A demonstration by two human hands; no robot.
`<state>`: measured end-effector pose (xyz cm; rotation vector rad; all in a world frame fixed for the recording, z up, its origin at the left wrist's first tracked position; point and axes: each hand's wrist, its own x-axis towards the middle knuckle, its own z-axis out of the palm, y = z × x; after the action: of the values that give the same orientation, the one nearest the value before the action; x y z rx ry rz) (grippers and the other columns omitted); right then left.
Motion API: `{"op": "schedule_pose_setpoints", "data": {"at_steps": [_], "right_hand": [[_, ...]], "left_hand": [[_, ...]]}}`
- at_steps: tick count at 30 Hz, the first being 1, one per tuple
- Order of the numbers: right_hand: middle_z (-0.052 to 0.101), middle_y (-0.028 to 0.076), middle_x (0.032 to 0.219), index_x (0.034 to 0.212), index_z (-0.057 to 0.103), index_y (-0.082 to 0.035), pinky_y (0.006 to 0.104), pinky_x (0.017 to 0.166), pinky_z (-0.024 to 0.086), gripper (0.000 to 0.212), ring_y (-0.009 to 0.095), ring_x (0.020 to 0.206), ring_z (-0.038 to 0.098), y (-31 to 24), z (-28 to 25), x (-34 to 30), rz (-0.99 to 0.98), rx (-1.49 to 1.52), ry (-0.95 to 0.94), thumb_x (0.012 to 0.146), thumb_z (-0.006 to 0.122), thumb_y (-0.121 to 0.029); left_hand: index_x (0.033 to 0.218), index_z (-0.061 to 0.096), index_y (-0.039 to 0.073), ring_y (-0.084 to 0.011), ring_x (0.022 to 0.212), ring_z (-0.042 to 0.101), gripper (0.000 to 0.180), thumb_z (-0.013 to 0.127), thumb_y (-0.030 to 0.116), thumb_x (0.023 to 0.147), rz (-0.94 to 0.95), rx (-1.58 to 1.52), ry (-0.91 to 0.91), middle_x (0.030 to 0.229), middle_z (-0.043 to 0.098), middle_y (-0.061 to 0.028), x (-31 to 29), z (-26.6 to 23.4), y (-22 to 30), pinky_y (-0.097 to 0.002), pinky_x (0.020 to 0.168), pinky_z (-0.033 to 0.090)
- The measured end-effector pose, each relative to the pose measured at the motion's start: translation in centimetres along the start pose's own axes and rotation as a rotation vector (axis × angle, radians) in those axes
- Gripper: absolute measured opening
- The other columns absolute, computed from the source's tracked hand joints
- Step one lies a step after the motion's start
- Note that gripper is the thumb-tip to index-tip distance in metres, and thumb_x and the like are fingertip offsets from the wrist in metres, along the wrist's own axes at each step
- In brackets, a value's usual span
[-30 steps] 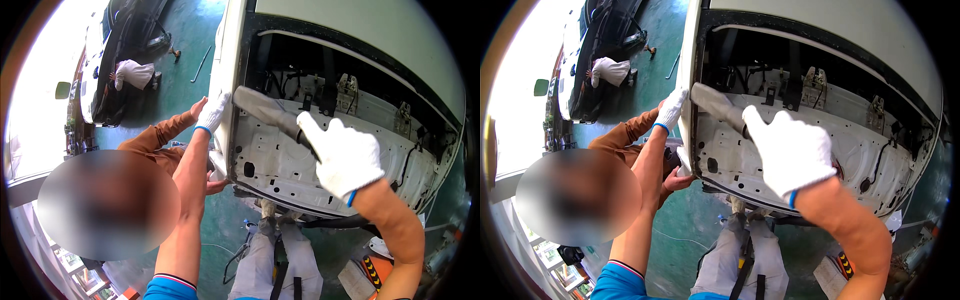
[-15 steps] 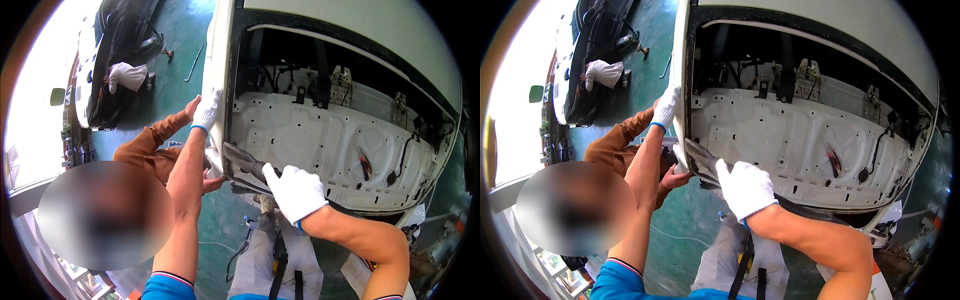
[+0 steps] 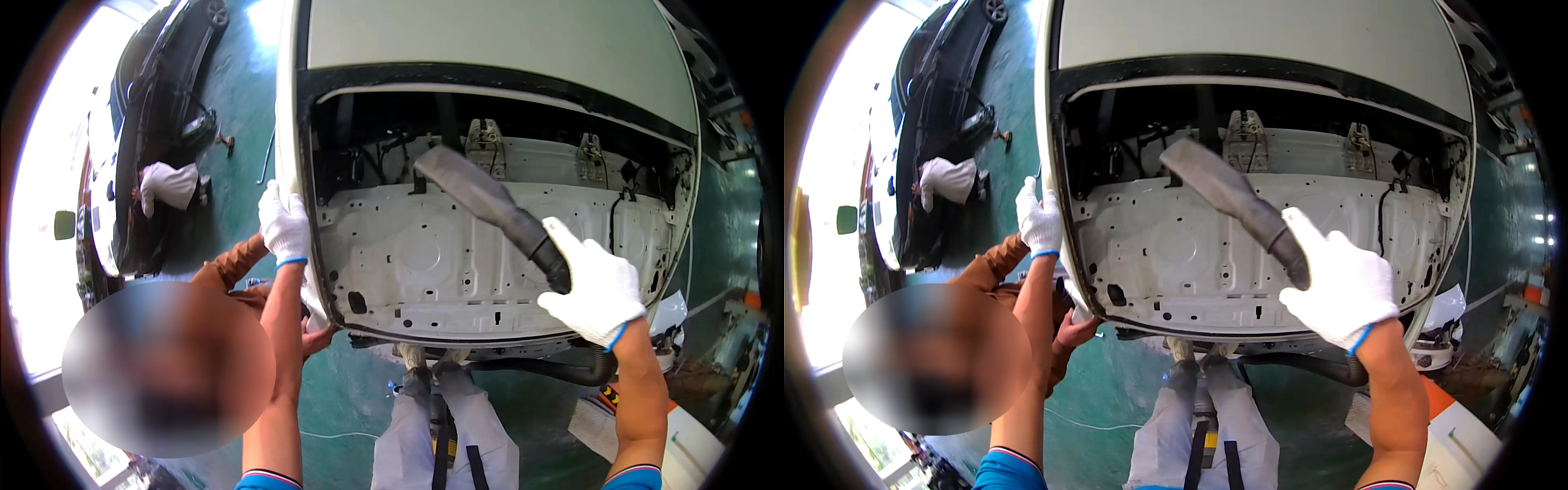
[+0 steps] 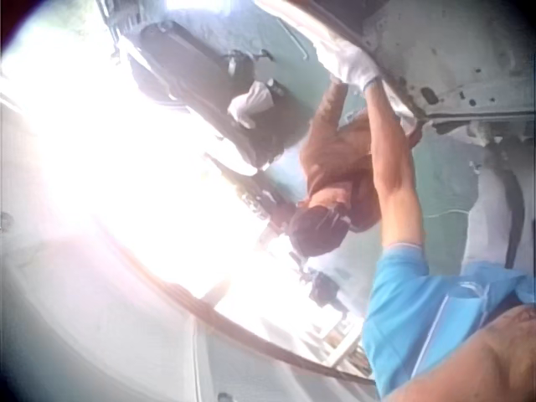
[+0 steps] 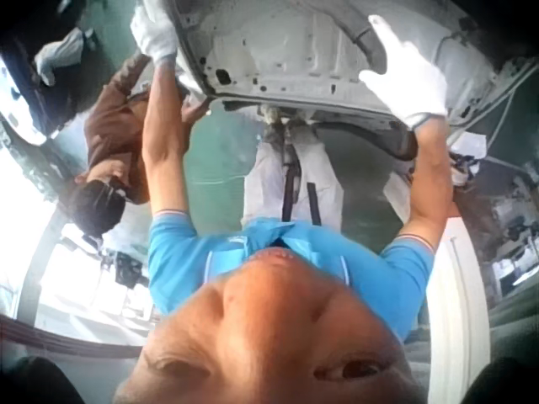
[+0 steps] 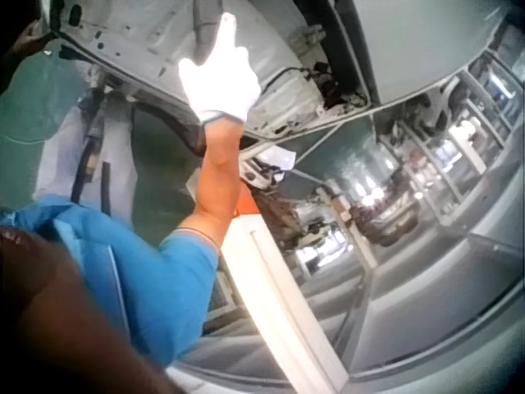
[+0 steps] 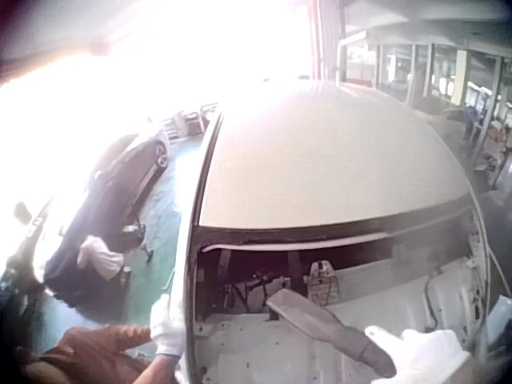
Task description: The person uses a vacuum cleaner hose to clean the interior of a car trunk. They systematically move the nozzle along the metal floor, wheel wells, and side panels to remove debris. The trunk is open and empty of large items during the process.
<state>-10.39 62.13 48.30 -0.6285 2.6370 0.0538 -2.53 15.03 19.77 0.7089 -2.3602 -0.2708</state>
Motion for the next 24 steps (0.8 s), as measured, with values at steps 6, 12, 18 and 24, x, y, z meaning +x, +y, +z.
{"op": "schedule_pose_setpoints", "data": {"at_steps": [6,12,18,24], "right_hand": [[0.075,0.022,0.117,0.164,0.051,-0.016,0.0443,0.096,0.06,0.1,0.04,0.105,0.075,3.6,-0.8,-1.0,0.14,0.231,0.081,0.071,0.087,-0.026],[0.072,0.025,0.137,0.161,0.053,-0.009,0.0409,0.105,0.058,0.095,0.039,0.119,0.075,5.7,-0.1,-0.7,-0.012,0.457,0.305,0.073,0.088,-0.02],[0.073,0.024,0.136,0.163,0.051,-0.007,0.0379,0.104,0.057,0.097,0.034,0.117,0.076,6.0,0.3,-0.9,-0.004,0.562,0.285,0.076,0.091,-0.02],[0.067,0.022,0.148,0.165,0.045,-0.001,0.0354,0.113,0.05,0.099,0.026,0.13,0.069,5.6,-1.0,0.1,0.105,0.65,0.129,0.079,0.09,-0.016]], "left_hand": [[0.147,0.063,0.003,-0.0393,0.134,0.062,0.054,0.072,0.008,0.094,0.622,-0.288,-0.134,0.147,0.064,-0.0193,5.1,-1.6,21.3,-0.048,0.112,0.052],[0.154,0.057,0.004,-0.0394,0.127,0.065,0.063,0.071,0.014,0.094,0.538,-0.051,-0.124,0.154,0.06,-0.0201,6.9,3.9,23.1,-0.0488,0.101,0.058],[0.147,0.064,0.004,-0.0359,0.114,0.07,0.06,0.07,0.006,0.087,0.596,-0.061,-0.064,0.139,0.068,-0.0164,7.7,4.7,22.9,-0.0467,0.091,0.06],[0.147,0.065,0.005,-0.0325,0.1,0.068,0.067,0.068,0.004,0.08,0.553,-0.066,-0.083,0.137,0.066,-0.0124,6.3,5.7,22.4,-0.046,0.082,0.056]]}}
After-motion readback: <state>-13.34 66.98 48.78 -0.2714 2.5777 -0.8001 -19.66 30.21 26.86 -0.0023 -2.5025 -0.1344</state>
